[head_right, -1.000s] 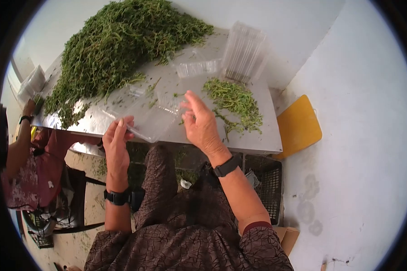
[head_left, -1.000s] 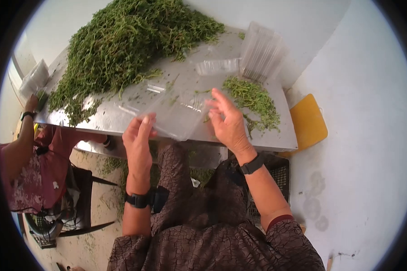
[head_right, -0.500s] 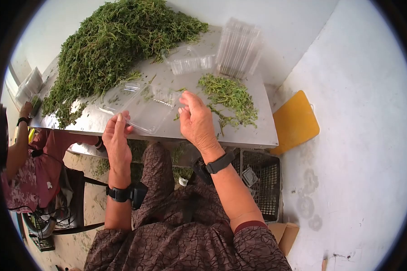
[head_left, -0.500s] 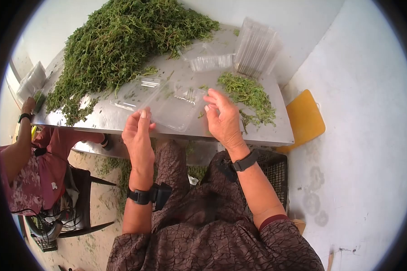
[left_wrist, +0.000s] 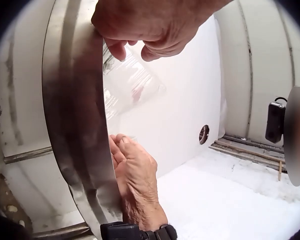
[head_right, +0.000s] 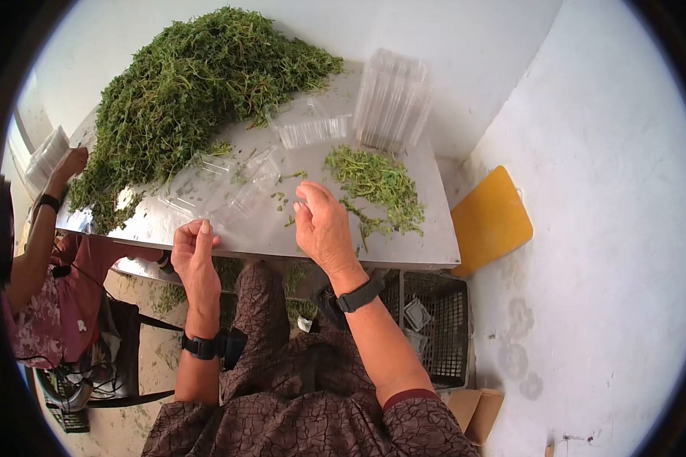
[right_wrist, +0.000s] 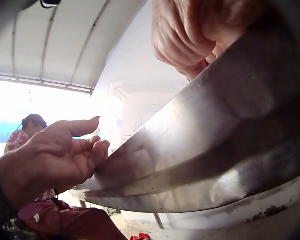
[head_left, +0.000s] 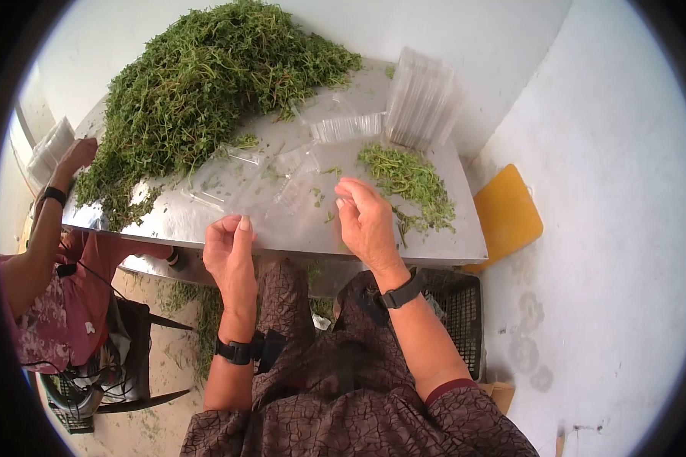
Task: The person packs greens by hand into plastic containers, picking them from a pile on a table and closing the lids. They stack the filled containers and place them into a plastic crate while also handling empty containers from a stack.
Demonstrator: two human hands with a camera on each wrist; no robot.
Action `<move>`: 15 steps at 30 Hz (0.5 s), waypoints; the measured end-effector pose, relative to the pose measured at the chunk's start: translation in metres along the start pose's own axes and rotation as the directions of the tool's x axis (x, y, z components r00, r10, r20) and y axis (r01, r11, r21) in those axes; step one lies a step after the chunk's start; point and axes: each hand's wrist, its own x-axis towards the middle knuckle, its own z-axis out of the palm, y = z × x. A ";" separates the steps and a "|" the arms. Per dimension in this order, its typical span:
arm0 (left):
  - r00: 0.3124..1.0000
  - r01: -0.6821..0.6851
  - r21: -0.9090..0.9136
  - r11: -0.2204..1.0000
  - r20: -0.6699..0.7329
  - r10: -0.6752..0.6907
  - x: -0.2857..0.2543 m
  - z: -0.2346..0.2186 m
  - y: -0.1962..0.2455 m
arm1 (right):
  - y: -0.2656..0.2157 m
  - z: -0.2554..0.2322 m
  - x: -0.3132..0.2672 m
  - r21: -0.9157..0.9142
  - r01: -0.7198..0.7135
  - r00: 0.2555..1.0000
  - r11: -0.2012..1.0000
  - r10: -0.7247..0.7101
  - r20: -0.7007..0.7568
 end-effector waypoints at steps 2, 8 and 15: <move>1.000 -0.015 -0.013 1.000 -0.020 0.014 0.000 -0.001 -0.003 | 0.002 0.001 0.000 0.028 -0.004 1.000 1.000 0.005 -0.011; 0.995 -0.078 -0.062 0.995 -0.064 0.074 -0.006 -0.003 -0.009 | 0.000 0.002 0.000 0.052 -0.029 0.999 0.998 0.030 -0.023; 0.909 -0.408 0.235 0.882 0.200 0.367 -0.003 -0.006 -0.009 | -0.008 -0.001 0.003 0.008 -0.078 0.997 0.997 0.078 -0.005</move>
